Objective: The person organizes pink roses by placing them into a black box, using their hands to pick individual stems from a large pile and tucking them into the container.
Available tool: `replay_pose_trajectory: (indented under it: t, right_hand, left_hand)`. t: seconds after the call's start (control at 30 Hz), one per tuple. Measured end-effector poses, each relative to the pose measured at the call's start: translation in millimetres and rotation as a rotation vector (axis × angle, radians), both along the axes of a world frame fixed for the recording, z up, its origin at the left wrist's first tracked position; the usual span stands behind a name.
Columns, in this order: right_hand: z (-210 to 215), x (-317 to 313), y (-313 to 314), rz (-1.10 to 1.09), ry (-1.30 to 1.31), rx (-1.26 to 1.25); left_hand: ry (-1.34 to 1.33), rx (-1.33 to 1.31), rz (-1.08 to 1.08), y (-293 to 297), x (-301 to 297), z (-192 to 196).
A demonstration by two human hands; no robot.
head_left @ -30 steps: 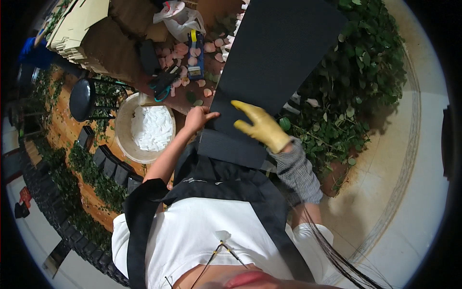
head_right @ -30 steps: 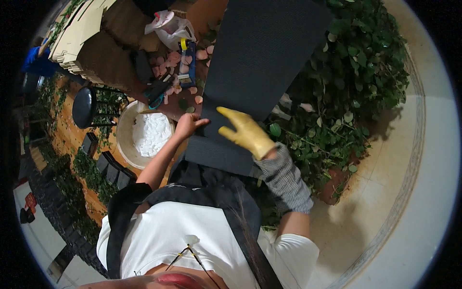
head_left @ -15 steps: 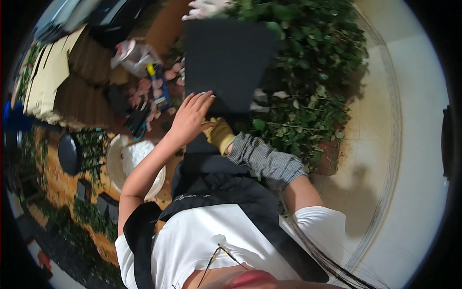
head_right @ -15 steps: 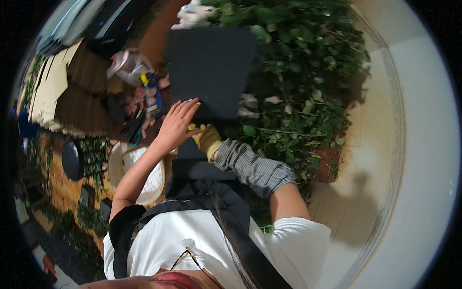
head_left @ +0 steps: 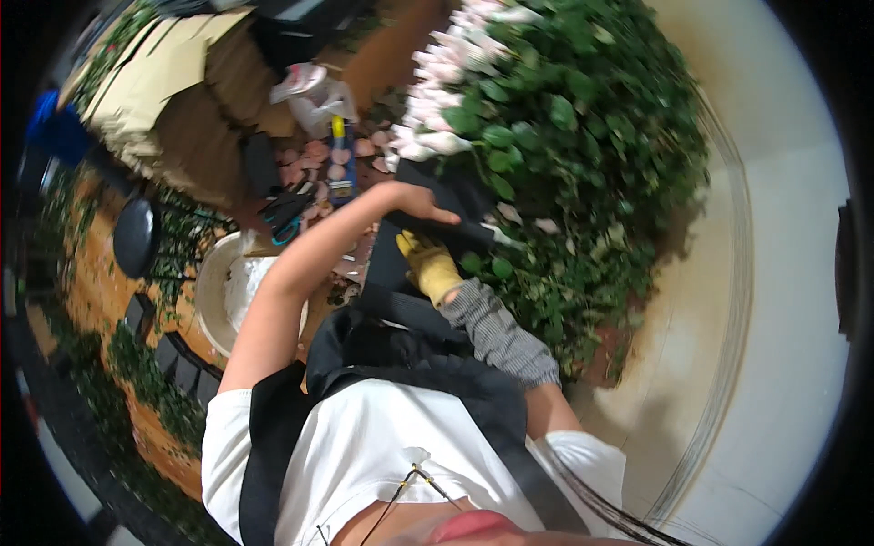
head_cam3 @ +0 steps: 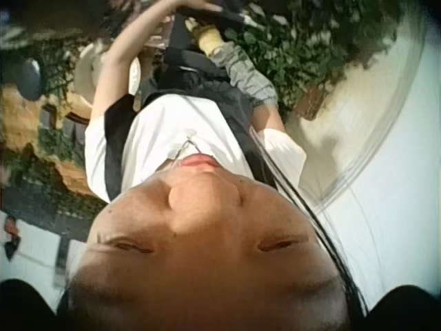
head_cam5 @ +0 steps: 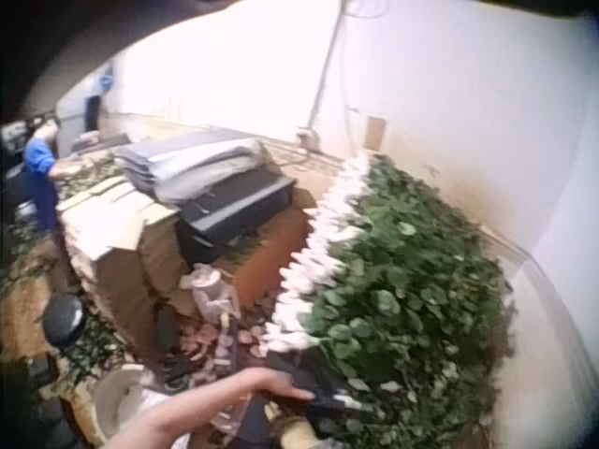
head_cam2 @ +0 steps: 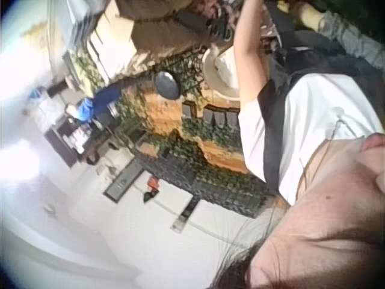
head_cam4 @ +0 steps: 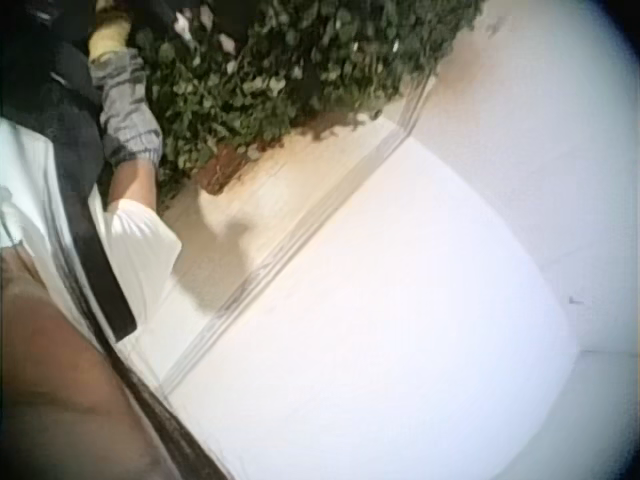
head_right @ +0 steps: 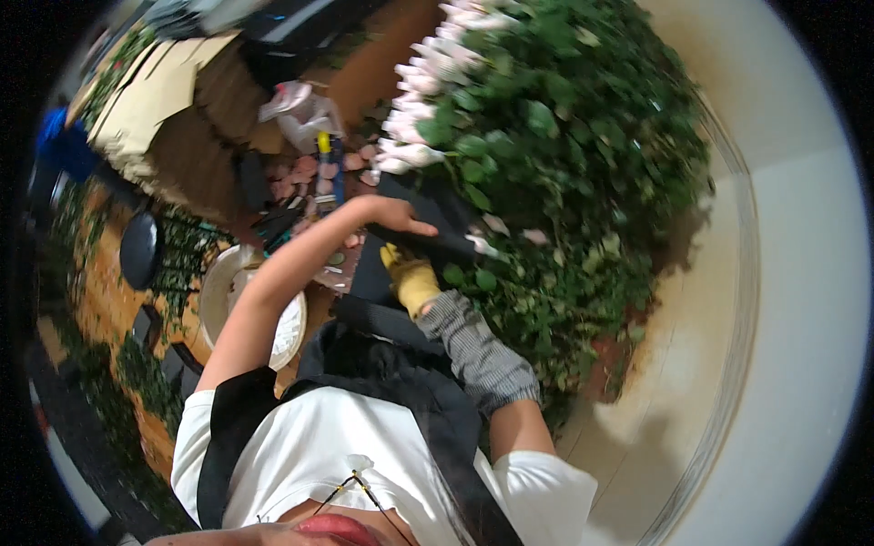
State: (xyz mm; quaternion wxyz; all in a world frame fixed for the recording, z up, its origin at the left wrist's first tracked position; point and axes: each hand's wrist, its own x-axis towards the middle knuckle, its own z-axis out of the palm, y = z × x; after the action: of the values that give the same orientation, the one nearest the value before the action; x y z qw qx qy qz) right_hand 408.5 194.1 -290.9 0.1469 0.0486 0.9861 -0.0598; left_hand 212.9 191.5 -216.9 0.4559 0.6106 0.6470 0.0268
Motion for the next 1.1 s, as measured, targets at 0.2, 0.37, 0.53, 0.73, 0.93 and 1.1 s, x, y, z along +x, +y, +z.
replay_pose_trajectory:
  t: [0.2, 0.37, 0.53, 0.73, 0.93, 1.1]
  right_hand:
    - [13.2, -2.5, -2.2, 0.048, -0.018, -0.034]
    - [25.8, -5.2, -6.9, 0.06, -0.037, 0.038]
    - [30.0, -10.2, -9.0, 0.034, -0.169, 0.064]
    - [31.9, -14.1, -6.9, 0.008, -0.189, 0.034]
    - [30.4, -12.0, -6.7, 0.01, -0.118, 0.001]
    - [30.0, -11.2, -8.1, 0.017, -0.095, 0.021]
  left_hand:
    - [-0.129, 0.781, 0.833, -153.3, -64.3, 23.7]
    - [0.653, 0.784, 1.165, -197.2, -179.5, -1.1]
    - [0.959, 0.274, 1.14, -145.4, -221.7, -49.9]
    - [0.973, 0.276, 1.202, -140.4, -223.8, -47.1]
    - [0.771, 0.182, 1.526, -215.2, -155.6, -86.9]
    - [0.583, 0.653, 1.717, -226.6, -158.4, -152.9]
